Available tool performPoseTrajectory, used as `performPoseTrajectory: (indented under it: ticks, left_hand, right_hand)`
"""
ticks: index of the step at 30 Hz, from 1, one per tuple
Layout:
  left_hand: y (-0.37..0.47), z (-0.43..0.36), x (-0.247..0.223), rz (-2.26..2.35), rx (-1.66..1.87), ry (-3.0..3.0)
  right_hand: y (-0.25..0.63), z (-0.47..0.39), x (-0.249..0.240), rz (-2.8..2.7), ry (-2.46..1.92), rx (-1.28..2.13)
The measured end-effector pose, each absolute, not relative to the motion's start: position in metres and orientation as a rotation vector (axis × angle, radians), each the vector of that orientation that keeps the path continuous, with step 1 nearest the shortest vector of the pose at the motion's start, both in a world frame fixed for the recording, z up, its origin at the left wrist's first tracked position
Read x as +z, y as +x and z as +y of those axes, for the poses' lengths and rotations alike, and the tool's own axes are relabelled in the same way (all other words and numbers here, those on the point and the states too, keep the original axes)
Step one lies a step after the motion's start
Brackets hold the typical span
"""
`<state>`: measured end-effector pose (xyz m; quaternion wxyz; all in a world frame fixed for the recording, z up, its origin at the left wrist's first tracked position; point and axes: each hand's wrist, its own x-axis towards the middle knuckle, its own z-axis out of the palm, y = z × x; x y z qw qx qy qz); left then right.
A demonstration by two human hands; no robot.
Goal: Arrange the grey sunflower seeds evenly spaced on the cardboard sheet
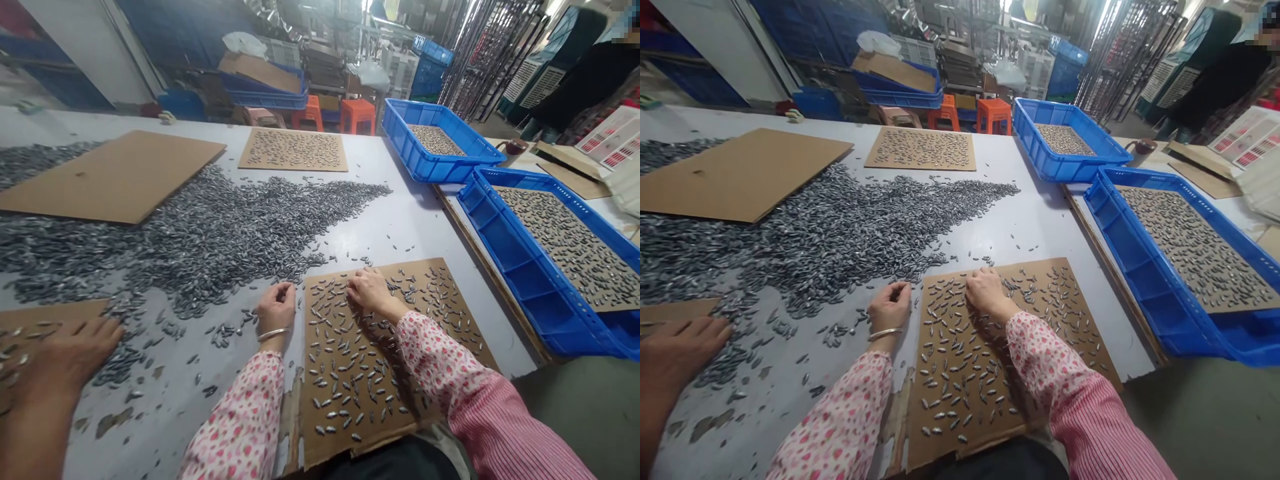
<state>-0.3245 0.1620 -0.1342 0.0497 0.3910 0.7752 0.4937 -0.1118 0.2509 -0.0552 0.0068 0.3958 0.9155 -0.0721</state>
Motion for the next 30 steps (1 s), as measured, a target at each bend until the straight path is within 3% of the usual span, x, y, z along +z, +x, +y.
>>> performPoseTrajectory:
  ticks: [8, 15, 30]
  left_hand:
    - [-0.325, 0.161, -0.131, 2.351, 1.503, 1.174]
    - [-0.322, 0.161, -0.121, 2.357, 1.496, 1.151]
    - [-0.322, 0.160, -0.124, 2.359, 1.505, 1.167]
  right_hand:
    - [-0.052, 0.267, -0.034, 2.818, 1.407, -0.505]
    - [-0.043, 0.256, -0.066, 2.859, 1.165, -0.419]
    - [-0.063, 0.253, -0.065, 2.908, 1.213, -0.292]
